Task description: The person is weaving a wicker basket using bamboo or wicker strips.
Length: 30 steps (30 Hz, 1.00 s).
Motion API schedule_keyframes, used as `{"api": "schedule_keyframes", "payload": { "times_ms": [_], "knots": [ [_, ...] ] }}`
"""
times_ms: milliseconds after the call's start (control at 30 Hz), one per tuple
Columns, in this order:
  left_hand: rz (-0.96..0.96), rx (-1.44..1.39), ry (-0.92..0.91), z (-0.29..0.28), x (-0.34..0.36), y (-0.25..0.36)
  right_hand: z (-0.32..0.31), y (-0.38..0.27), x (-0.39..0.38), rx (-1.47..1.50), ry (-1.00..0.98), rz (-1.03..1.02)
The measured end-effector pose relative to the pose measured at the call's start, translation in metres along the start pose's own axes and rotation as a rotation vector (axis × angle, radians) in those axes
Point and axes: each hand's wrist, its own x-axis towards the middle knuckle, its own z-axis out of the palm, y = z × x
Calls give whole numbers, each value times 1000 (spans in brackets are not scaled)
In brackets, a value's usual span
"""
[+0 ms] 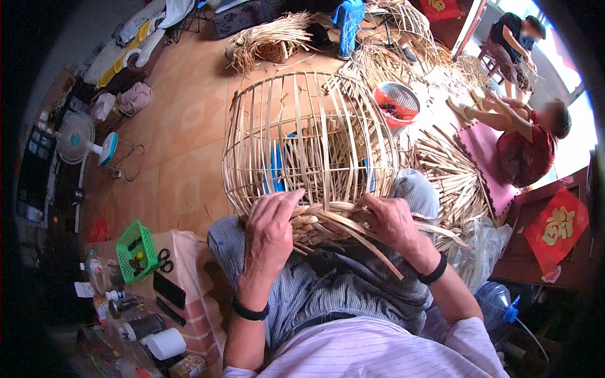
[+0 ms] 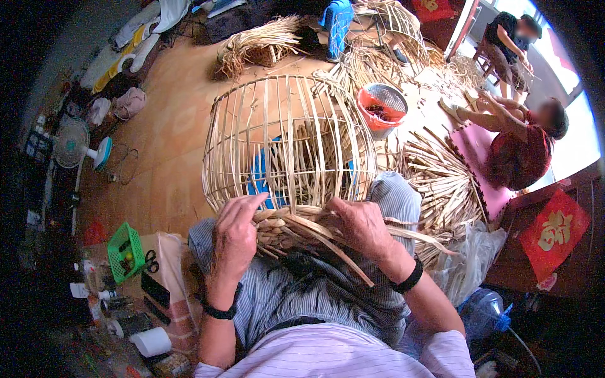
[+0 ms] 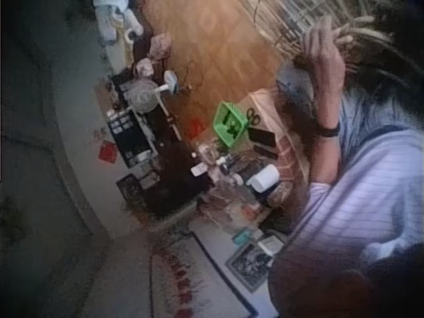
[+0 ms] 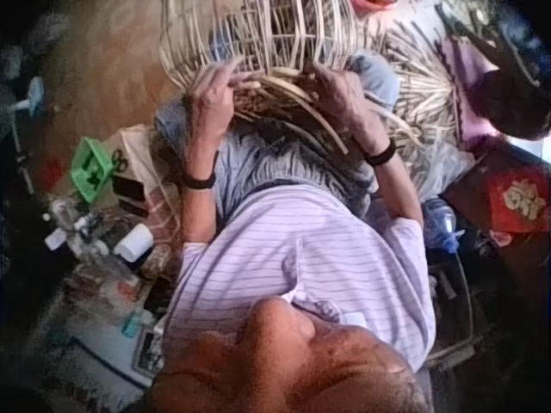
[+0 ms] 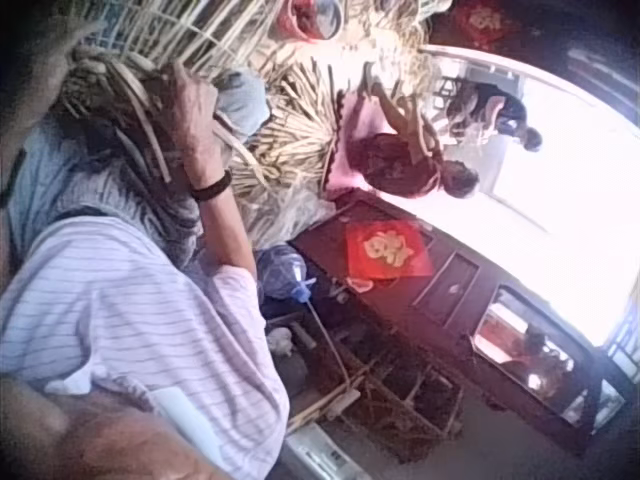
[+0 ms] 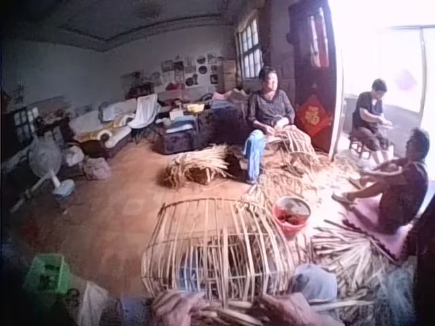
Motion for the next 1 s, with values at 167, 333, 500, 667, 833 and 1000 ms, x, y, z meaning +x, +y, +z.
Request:
{"api": "schedule_keyframes", "payload": {
  "times_ms": [167, 333, 500, 667, 833, 1000],
  "knots": [
    [44, -49, -102, 11, 3, 11, -15, -25, -10, 34, 87, 99],
    [44, -46, -235, 19, 6, 16, -6, -62, -28, 92, 72, 121],
    [62, -80, -299, 24, 14, 7, -17, -50, -48, 392, -171, 219],
    [55, -112, -271, 27, 12, -1, -94, -39, -44, 1139, -150, 512],
    [34, -132, -213, 38, 15, -1, -44, -4, -49, 1624, 53, 452],
    [28, -131, -158, 38, 17, 1, -5, -49, -10, 1173, -74, 351]
  ]
}}
